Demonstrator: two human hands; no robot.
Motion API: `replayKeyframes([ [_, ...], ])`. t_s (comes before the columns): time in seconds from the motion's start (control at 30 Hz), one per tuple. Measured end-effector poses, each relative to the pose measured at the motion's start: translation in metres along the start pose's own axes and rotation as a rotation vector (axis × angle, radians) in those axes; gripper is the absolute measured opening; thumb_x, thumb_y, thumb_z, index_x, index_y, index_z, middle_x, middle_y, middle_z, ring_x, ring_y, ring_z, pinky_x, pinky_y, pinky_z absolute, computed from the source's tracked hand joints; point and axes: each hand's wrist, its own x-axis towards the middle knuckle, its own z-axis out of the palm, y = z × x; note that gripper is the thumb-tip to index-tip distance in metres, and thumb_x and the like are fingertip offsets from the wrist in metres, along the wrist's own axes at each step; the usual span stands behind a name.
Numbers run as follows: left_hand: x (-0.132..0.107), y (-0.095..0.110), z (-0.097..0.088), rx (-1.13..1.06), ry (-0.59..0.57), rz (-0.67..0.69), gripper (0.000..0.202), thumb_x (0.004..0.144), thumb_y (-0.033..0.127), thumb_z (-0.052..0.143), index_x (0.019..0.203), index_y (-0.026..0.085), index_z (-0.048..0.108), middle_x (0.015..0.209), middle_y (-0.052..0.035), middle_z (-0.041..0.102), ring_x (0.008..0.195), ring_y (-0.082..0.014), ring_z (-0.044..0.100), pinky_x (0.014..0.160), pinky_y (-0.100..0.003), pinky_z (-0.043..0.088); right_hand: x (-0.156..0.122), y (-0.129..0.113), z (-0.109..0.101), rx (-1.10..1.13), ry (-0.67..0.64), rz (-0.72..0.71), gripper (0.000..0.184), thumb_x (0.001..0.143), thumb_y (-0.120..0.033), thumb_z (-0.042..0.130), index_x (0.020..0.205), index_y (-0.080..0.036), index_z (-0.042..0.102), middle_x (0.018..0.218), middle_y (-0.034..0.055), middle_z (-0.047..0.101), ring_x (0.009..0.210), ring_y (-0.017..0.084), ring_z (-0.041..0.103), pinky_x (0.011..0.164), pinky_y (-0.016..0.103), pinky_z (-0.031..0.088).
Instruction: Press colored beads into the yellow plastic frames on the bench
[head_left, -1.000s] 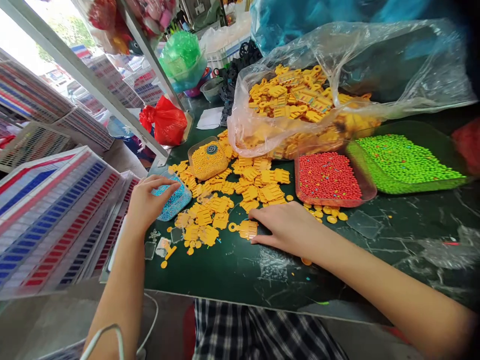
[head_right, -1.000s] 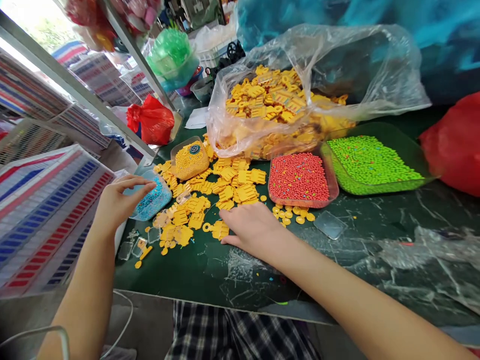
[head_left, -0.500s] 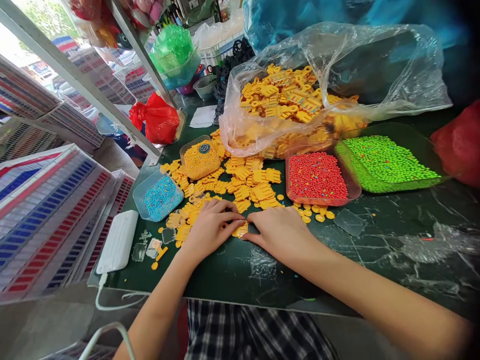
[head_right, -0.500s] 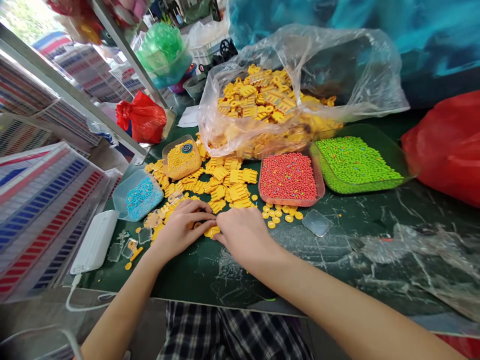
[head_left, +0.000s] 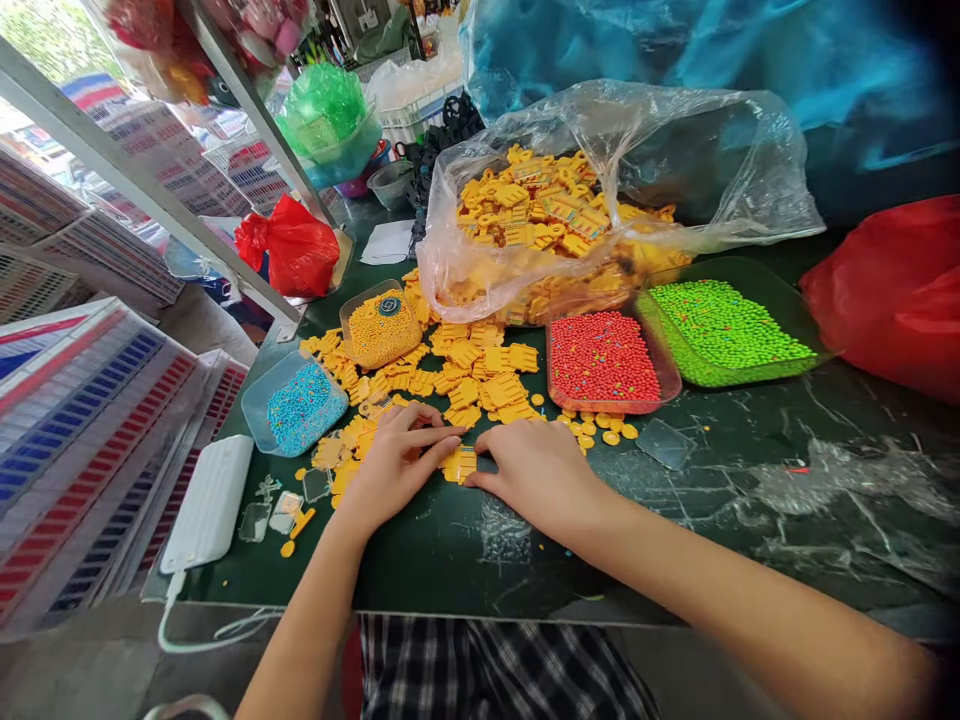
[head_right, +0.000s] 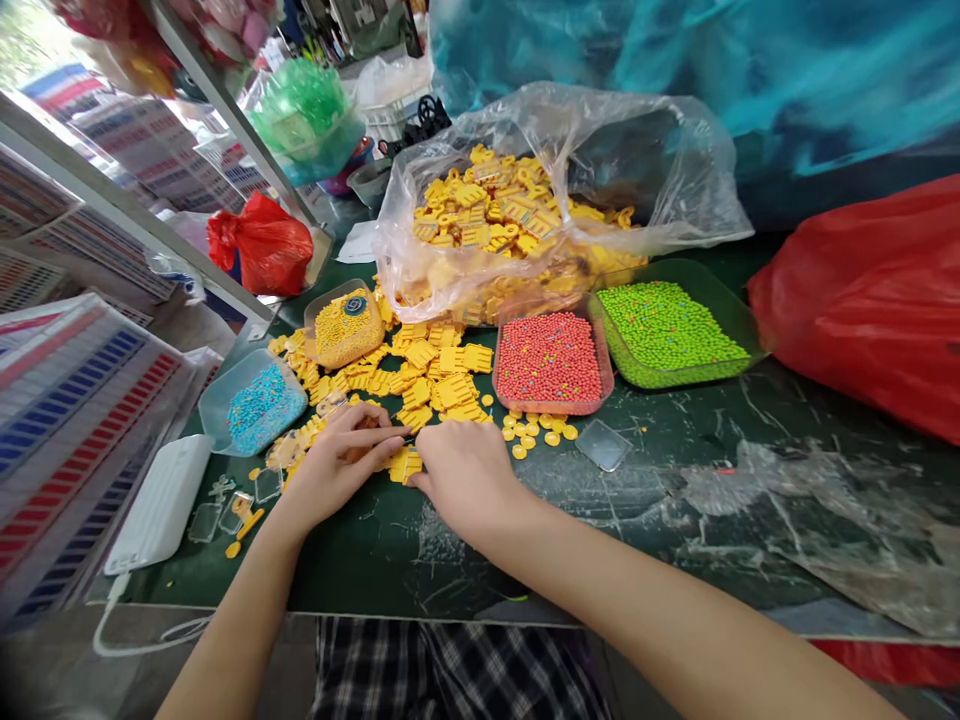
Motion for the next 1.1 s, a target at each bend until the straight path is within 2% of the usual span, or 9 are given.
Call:
replayKeyframes([
  [0.27, 0.0, 0.006, 0.01, 0.083, -0.042, 0.042, 0.025, 0.094, 0.04, 0.053, 0.104, 0.033, 0.076, 0.096, -0.0044, 0.064, 0.093, -0.0214, 0.055, 0.086, -0.039, 0.041, 0.0, 0.0, 0.002, 0.019, 0.008, 0.007, 0.022, 0.086, -0.04, 0.069, 0.097, -0.022, 0.074, 0.09, 0.0073, 0.074, 0.088, 0.026, 0.069, 0.067, 0.031, 0.045],
  [0.33, 0.0, 0.004, 0.003, 0.114, 0.074, 0.018, 0.026, 0.094, 0.04, 0.053, 0.1, 0.031, 0.076, 0.093, -0.0039, 0.066, 0.091, -0.0209, 0.057, 0.086, -0.039, 0.042, 0.0, 0.002, 0.005, 0.011, 0.026, 0.001, 0.022, 0.085, -0.041, 0.07, 0.095, -0.022, 0.075, 0.089, 0.0073, 0.074, 0.086, 0.026, 0.069, 0.066, 0.031, 0.045],
  [0.4, -0.003, -0.005, -0.014, 0.167, 0.289, -0.065, 0.028, 0.094, 0.042, 0.052, 0.095, 0.028, 0.076, 0.092, -0.0038, 0.068, 0.089, -0.0211, 0.059, 0.085, -0.038, 0.043, 0.001, 0.003, 0.008, 0.01, 0.051, -0.008, 0.022, 0.083, -0.042, 0.072, 0.092, -0.023, 0.075, 0.087, 0.0064, 0.074, 0.083, 0.025, 0.069, 0.064, 0.031, 0.044],
  [0.47, -0.009, -0.023, -0.039, 0.251, 0.49, -0.229, 0.03, 0.092, 0.045, 0.052, 0.091, 0.026, 0.075, 0.093, -0.0042, 0.07, 0.09, -0.0232, 0.06, 0.083, -0.038, 0.045, 0.003, 0.005, 0.011, 0.016, 0.077, -0.016, 0.02, 0.08, -0.042, 0.074, 0.091, -0.025, 0.076, 0.085, 0.0049, 0.074, 0.08, 0.024, 0.069, 0.061, 0.03, 0.042],
  [0.53, -0.016, -0.045, -0.064, 0.359, 0.535, -0.441, 0.031, 0.089, 0.049, 0.054, 0.091, 0.026, 0.075, 0.098, -0.0053, 0.071, 0.094, -0.0277, 0.06, 0.083, -0.041, 0.045, 0.004, 0.007, 0.013, 0.032, 0.104, -0.031, 0.019, 0.077, -0.041, 0.077, 0.088, -0.026, 0.076, 0.081, 0.0036, 0.074, 0.076, 0.023, 0.069, 0.058, 0.028, 0.04],
  [0.63, -0.017, -0.074, -0.092, 0.473, 0.415, -0.617, 0.033, 0.083, 0.05, 0.058, 0.096, 0.025, 0.074, 0.105, -0.009, 0.071, 0.101, -0.0353, 0.058, 0.085, -0.047, 0.044, 0.006, 0.006, 0.013, 0.062, 0.116, -0.034, 0.015, 0.075, -0.039, 0.079, 0.083, -0.026, 0.076, 0.075, 0.0019, 0.073, 0.071, 0.021, 0.068, 0.054, 0.026, 0.036],
  [0.83, 0.051, -0.075, -0.103, 0.325, 0.314, -0.316, 0.037, 0.09, 0.046, 0.047, 0.105, 0.022, 0.071, 0.113, -0.0067, 0.067, 0.095, -0.0224, 0.061, 0.083, -0.033, 0.046, 0.004, 0.003, 0.012, 0.042, 0.078, -0.016, 0.014, 0.075, -0.039, 0.079, 0.084, -0.029, 0.076, 0.074, 0.0013, 0.073, 0.074, 0.023, 0.069, 0.054, 0.026, 0.036],
  [1.0, 0.107, -0.076, -0.103, 0.637, -0.029, -0.321, 0.02, 0.079, 0.036, 0.065, 0.089, 0.024, 0.077, 0.11, -0.0083, 0.068, 0.106, -0.0297, 0.057, 0.087, -0.038, 0.04, 0.005, 0.007, 0.026, -0.028, 0.199, -0.079, 0.01, 0.072, -0.035, 0.08, 0.074, -0.027, 0.074, 0.07, 0.0014, 0.072, 0.07, 0.025, 0.07, 0.053, 0.027, 0.037],
  [1.1, 0.12, -0.083, -0.1, 0.649, -0.06, -0.321, 0.011, 0.072, 0.032, 0.07, 0.077, 0.025, 0.076, 0.097, -0.0066, 0.072, 0.102, -0.0294, 0.059, 0.083, -0.036, 0.038, 0.006, 0.01, 0.036, -0.049, 0.251, -0.086, 0.012, 0.069, -0.037, 0.081, 0.071, -0.027, 0.073, 0.066, 0.0002, 0.07, 0.067, 0.024, 0.069, 0.051, 0.027, 0.036],
])
